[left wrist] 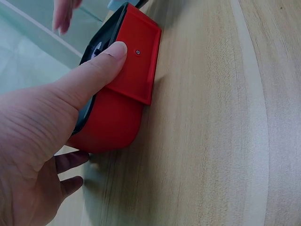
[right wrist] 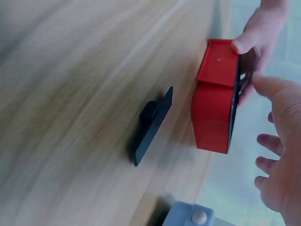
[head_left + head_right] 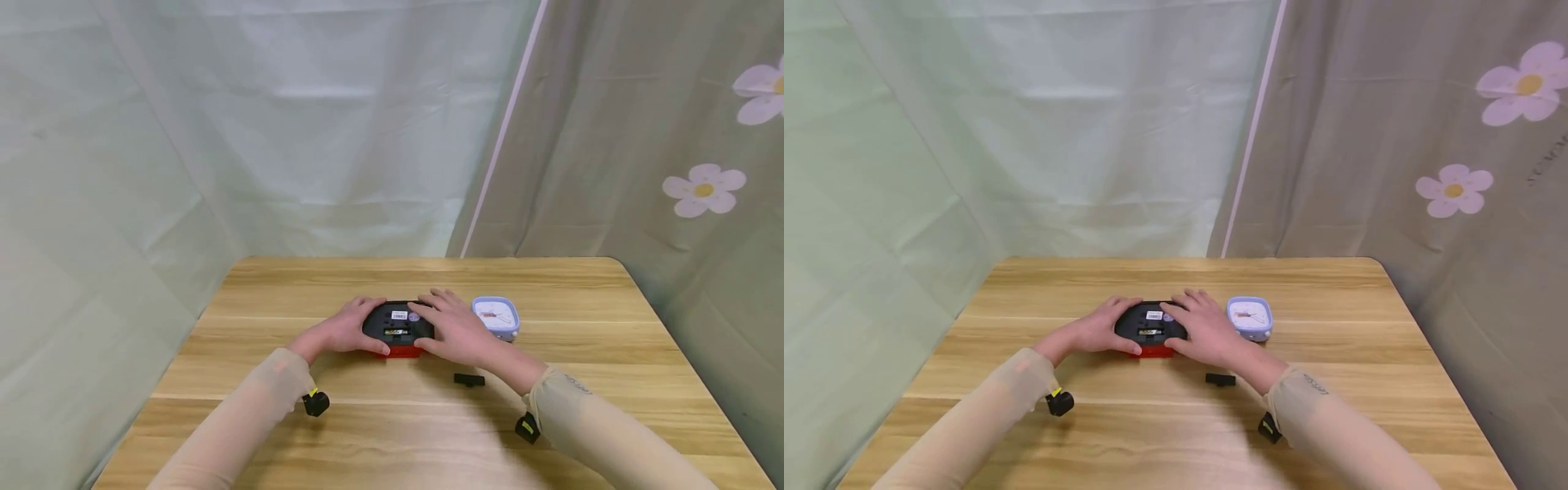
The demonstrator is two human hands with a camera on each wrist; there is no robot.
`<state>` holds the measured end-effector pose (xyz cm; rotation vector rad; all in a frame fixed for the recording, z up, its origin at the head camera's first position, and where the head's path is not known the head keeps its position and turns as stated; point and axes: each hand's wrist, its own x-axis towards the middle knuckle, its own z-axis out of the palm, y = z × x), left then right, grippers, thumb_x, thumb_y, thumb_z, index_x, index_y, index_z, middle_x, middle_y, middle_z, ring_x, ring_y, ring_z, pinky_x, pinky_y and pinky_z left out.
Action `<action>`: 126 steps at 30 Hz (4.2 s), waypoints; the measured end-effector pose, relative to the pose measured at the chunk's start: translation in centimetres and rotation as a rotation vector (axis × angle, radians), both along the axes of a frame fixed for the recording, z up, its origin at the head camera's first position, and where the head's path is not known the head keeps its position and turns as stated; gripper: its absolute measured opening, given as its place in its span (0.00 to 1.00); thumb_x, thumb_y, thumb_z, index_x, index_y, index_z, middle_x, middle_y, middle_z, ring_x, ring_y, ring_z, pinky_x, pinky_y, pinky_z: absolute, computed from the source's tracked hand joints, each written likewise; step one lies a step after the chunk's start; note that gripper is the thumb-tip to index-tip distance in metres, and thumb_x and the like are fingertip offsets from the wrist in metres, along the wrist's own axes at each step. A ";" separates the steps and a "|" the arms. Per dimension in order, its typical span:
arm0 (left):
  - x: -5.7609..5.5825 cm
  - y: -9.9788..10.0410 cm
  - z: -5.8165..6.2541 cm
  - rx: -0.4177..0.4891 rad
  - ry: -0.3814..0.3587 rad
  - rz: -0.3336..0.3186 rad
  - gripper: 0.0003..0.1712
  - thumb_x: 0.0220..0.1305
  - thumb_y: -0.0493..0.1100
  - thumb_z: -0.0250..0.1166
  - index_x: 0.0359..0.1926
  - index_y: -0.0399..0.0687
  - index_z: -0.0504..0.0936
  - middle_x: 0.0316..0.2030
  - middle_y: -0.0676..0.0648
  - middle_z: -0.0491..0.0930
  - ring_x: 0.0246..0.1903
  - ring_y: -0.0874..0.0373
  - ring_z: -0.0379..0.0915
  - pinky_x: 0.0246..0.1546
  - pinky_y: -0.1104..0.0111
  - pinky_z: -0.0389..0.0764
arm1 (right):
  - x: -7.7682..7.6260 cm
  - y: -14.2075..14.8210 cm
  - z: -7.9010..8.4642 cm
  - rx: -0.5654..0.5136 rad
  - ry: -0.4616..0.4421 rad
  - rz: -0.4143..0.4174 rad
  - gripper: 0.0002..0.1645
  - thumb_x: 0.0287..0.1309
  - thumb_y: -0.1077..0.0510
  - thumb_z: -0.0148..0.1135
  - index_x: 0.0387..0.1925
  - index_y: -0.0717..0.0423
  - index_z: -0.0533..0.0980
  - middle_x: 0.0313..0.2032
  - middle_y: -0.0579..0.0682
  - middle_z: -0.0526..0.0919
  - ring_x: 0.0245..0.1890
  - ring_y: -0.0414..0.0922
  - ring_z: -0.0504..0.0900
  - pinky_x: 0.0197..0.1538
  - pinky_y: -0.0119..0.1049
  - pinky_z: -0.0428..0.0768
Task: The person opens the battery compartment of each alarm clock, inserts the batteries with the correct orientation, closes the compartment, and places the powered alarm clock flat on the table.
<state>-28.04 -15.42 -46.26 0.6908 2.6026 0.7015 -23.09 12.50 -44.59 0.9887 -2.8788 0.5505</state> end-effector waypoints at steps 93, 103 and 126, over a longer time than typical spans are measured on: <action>-0.2 1.9 0.4 -0.004 -0.013 0.013 0.67 0.46 0.69 0.79 0.81 0.58 0.55 0.71 0.42 0.58 0.65 0.44 0.60 0.63 0.47 0.67 | 6.0 5.9 -1.4 -0.098 0.399 -0.100 0.06 0.54 0.59 0.76 0.33 0.47 0.84 0.33 0.39 0.85 0.40 0.42 0.81 0.51 0.44 0.79; -0.4 1.1 0.5 0.022 -0.054 -0.009 0.69 0.48 0.66 0.80 0.82 0.56 0.49 0.77 0.43 0.51 0.70 0.43 0.53 0.67 0.44 0.62 | 4.3 3.7 -0.7 -0.105 0.404 -0.105 0.05 0.55 0.59 0.75 0.32 0.47 0.84 0.33 0.39 0.85 0.41 0.43 0.81 0.51 0.44 0.78; -0.7 1.3 0.8 -0.032 0.011 -0.049 0.65 0.49 0.67 0.79 0.80 0.51 0.56 0.70 0.44 0.61 0.64 0.47 0.62 0.64 0.52 0.68 | 0.6 -3.6 -1.4 0.001 0.346 -0.152 0.07 0.49 0.56 0.73 0.25 0.46 0.80 0.29 0.41 0.81 0.40 0.47 0.79 0.49 0.45 0.77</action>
